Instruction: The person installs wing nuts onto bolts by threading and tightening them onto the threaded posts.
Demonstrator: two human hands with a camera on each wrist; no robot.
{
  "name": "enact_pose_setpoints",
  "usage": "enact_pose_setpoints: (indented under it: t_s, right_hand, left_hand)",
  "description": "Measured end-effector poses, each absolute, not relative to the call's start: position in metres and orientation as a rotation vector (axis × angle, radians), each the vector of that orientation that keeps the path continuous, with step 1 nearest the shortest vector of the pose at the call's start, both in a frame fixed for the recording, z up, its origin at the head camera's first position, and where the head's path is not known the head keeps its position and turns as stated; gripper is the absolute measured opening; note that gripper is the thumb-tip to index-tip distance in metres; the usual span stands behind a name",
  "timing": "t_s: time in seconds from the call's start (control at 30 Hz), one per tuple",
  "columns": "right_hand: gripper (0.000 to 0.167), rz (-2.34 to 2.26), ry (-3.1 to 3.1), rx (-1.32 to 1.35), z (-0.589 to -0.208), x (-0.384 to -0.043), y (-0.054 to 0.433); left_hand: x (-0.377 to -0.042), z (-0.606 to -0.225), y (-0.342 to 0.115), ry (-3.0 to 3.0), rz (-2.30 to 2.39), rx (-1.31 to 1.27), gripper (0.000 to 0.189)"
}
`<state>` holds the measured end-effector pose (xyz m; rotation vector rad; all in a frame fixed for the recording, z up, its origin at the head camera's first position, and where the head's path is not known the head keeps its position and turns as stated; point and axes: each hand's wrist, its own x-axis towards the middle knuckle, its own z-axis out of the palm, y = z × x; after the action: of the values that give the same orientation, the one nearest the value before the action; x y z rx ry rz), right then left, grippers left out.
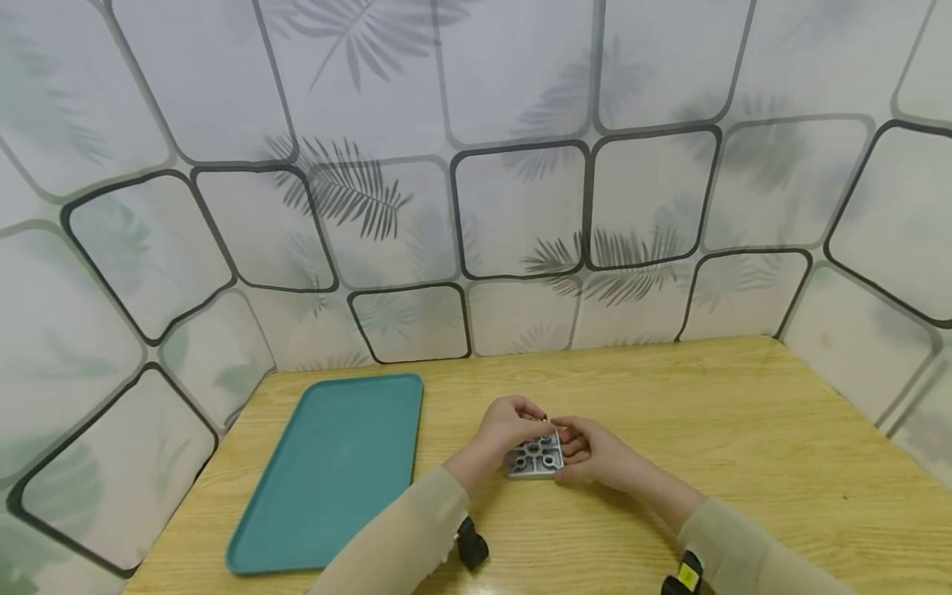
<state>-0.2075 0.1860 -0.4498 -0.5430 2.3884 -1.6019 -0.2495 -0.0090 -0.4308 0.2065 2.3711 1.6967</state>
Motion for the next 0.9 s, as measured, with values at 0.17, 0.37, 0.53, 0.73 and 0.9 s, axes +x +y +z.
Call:
enact_pose_setpoints:
  t_s: [0.17, 0.37, 0.53, 0.73, 0.9]
  right_hand:
    - [0.085, -1.605, 2.389, -0.540, -0.4506, -0.2081, 0.1855]
    - [0.083, -1.593, 2.390, -0.535, -0.4510, -0.2092, 0.1861]
    - [0.083, -1.592, 2.381, -0.542, -0.4503, -0.2095, 0.1864]
    - [0.084, -1.592, 2.378, -0.534, -0.4494, -0.2089, 0.1860]
    - [0.084, -1.591, 2.383, -0.522, -0.4495, -0.2084, 0.1856]
  left_hand:
    - [-0.2505, -0.4331, -0.0109, 2.329, 1.727, 0.240, 0.012]
    - [-0.2508, -0.4317, -0.0121, 2.318, 1.702, 0.253, 0.012]
    - [-0.2523, -0.4313, -0.0130, 2.297, 1.678, 0.251, 0.015]
    - [-0.2536, -0.4311, -0.0135, 2.279, 1.658, 0.277, 0.018]
    - [-0.2544, -0.4286, -0.0116, 2.263, 1.652, 0.278, 0.031]
